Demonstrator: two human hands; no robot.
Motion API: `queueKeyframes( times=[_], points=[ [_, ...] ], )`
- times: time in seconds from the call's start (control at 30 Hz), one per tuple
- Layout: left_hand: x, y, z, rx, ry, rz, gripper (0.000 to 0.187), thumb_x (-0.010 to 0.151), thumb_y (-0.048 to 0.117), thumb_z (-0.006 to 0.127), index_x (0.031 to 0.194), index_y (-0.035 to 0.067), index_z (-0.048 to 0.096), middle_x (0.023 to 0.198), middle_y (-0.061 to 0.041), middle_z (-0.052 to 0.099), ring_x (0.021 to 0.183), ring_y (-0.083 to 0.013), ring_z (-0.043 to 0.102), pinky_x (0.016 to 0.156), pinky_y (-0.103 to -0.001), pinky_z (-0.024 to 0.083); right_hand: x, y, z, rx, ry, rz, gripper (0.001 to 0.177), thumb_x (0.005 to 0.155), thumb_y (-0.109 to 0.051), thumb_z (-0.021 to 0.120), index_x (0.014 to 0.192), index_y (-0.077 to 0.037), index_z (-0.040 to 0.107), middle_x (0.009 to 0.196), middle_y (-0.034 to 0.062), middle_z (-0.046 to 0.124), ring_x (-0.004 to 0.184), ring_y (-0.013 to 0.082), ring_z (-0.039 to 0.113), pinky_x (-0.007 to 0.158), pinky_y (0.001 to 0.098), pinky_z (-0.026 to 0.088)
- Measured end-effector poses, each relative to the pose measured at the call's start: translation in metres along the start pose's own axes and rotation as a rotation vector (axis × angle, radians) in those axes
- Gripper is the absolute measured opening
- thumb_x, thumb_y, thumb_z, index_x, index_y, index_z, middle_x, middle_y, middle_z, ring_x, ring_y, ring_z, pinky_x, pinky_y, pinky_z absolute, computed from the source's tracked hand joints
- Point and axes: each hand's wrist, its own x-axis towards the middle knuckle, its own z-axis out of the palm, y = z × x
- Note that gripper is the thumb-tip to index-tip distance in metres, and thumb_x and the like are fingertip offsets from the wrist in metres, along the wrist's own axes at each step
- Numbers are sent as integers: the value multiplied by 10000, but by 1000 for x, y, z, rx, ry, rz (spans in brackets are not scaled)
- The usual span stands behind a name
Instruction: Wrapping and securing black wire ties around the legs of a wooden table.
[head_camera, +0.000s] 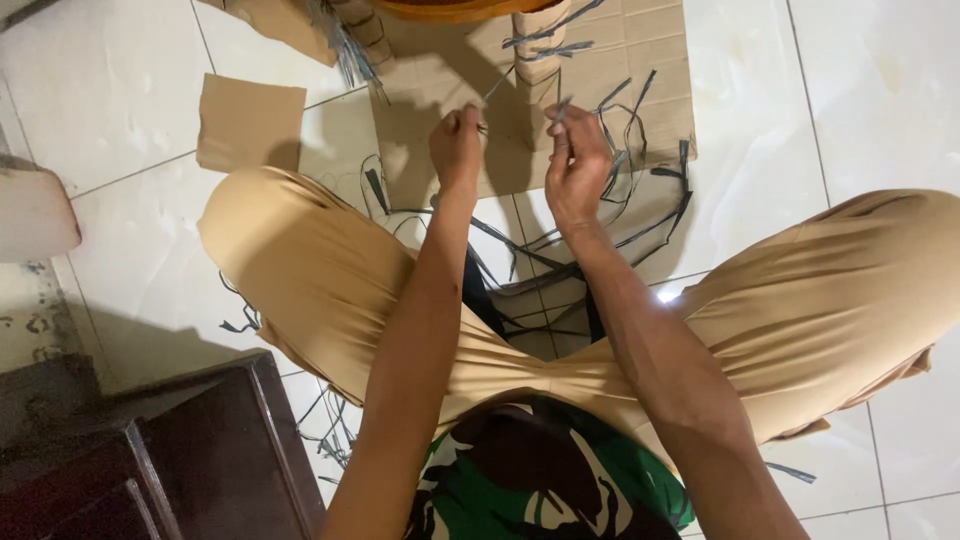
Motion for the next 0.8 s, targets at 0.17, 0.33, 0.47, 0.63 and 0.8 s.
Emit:
queueKeyframes(
  times=[0.17,0.33,0.47,0.63,0.8],
  points=[
    [-63,19,-4,155,-68,216,337,948,459,594,927,182,785,781,-127,674,792,-260,612,753,-405,478,4,19,4,-160,-35,-80,168,1031,-65,654,1134,-107,780,883,79,695,822,279,692,701,362,565],
    [-90,25,0,-27,-55,143,189,959,317,663,1022,201,799,781,-21,663,793,-108,576,725,-288,488,5,14,10,-155,-105,-45,141,1004,-27,693,1113,-74,770,882,96,689,812,283,679,641,331,582],
    [-97,30,-7,-127,-101,86,229,976,292,657,1096,139,779,820,-24,679,847,-109,559,776,-290,482,5,15,11,-164,-158,-68,181,978,-12,711,1123,-89,789,853,106,711,814,279,658,653,340,572],
    [-96,14,-2,-195,-102,67,199,971,263,673,1070,111,756,776,-14,662,775,-80,545,716,-243,431,7,11,11,-147,-150,-43,138,990,-34,718,1101,-88,779,837,105,706,791,268,662,663,352,574],
    [-90,12,-3,-228,-113,13,179,963,294,682,1016,143,763,768,-8,695,761,-79,572,690,-246,425,7,20,14,-123,-146,-9,59,1011,-81,715,1046,-88,762,827,98,686,792,264,687,690,356,578]
  ],
)
